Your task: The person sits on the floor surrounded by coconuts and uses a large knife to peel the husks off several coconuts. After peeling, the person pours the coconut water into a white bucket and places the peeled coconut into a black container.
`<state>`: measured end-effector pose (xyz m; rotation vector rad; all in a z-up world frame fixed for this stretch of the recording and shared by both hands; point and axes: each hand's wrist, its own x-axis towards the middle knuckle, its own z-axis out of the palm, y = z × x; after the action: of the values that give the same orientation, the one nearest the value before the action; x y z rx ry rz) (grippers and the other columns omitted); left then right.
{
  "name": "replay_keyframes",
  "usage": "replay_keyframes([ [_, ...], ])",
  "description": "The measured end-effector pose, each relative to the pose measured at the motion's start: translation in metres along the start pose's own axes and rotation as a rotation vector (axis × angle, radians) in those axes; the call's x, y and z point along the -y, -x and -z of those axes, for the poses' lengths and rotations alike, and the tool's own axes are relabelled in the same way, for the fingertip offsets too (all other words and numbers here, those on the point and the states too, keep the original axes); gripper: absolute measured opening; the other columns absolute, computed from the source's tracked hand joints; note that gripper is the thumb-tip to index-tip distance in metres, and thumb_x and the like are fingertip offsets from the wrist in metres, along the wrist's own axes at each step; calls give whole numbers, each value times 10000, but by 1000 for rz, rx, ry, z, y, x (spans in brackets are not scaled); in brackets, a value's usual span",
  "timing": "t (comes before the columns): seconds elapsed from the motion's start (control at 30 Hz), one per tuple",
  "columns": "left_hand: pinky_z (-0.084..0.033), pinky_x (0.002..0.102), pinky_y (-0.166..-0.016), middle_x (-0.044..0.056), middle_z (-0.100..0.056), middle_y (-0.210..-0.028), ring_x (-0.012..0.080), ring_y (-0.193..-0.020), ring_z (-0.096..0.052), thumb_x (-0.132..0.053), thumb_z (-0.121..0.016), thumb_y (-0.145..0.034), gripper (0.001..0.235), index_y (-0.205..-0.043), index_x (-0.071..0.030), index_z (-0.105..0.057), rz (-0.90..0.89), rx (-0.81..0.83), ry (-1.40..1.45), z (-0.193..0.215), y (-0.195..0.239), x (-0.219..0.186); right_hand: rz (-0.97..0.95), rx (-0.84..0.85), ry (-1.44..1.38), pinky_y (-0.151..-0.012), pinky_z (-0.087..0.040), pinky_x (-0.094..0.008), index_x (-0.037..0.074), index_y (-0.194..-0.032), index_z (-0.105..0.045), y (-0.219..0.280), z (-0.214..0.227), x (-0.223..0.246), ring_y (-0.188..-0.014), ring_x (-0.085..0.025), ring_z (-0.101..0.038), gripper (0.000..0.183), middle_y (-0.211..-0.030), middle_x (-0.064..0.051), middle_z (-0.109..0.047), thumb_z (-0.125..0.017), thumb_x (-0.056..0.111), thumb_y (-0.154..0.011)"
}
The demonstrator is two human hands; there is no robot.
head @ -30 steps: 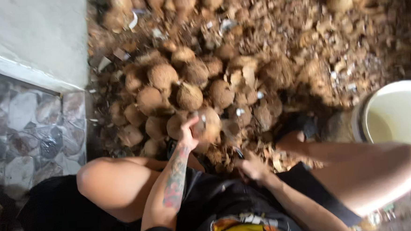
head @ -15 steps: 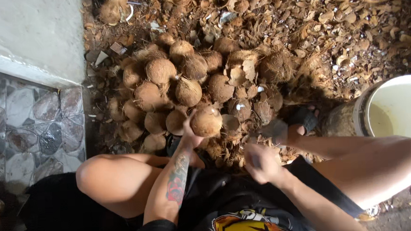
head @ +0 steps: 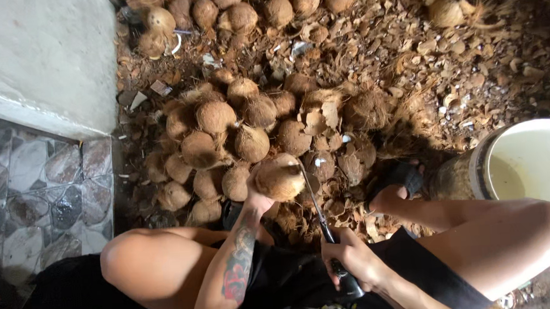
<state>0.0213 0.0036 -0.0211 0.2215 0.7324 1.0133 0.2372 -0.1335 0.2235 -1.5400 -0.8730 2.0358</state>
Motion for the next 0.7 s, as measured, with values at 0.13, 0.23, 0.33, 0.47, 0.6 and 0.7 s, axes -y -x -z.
replay_keyframes([
  [0.13, -443, 684, -1123, 249, -512, -1568, 455, -1456, -450, -536, -507, -873, 712, -1452, -128, -577, 6, 11, -71, 7, -1, 3, 90, 137, -299, -303, -385, -302, -73, -497, -551, 34, -2, 26, -273, -258, -513, 207, -375, -201, -528, -623, -15, -682],
  [0.23, -448, 698, -1078, 177, -559, -1471, 412, -1374, -480, -597, -720, -683, 704, -1274, -218, -670, 159, -256, -87, 4, -1, 3, 576, 270, -227, -404, -422, -303, 9, -675, -556, 47, 6, 35, -418, -215, -570, 189, -523, -125, -606, -628, 117, -812],
  [0.33, -508, 636, -1072, 165, -652, -1340, 388, -1259, -598, -620, -700, -707, 725, -1237, -125, -687, 186, -269, -58, 11, 3, 10, 759, -4, 333, -618, -547, -306, 128, -682, -594, 33, 24, 2, -663, -160, -686, 160, -724, 6, -738, -557, 86, -831],
  [0.47, -348, 617, -1234, 143, -679, -1426, 379, -1332, -617, -323, -838, -875, 543, -1355, -123, -682, 43, -377, 345, 18, 5, 15, 734, -60, 461, -474, -493, -424, -11, -761, -563, -77, 48, -77, -407, -314, -541, 62, -522, -170, -513, -519, -3, -804],
  [0.6, -533, 681, -1022, 178, -590, -1448, 414, -1297, -583, -707, -660, -821, 784, -1374, -152, -638, 52, 154, 89, -5, 9, -25, -217, -41, -86, -569, -487, -368, -8, -520, -608, -87, 46, -104, -429, -277, -513, 576, -438, -187, -537, -491, 231, -1031],
  [0.7, -489, 634, -1107, 9, -685, -1458, 335, -1370, -594, -525, -670, -791, 561, -1293, -287, -745, 168, -529, 412, -29, 24, -34, 49, 10, 338, -538, -476, -257, 54, -389, -549, -51, 43, -60, -351, -180, -537, 501, -361, -109, -609, -570, 157, -879],
])
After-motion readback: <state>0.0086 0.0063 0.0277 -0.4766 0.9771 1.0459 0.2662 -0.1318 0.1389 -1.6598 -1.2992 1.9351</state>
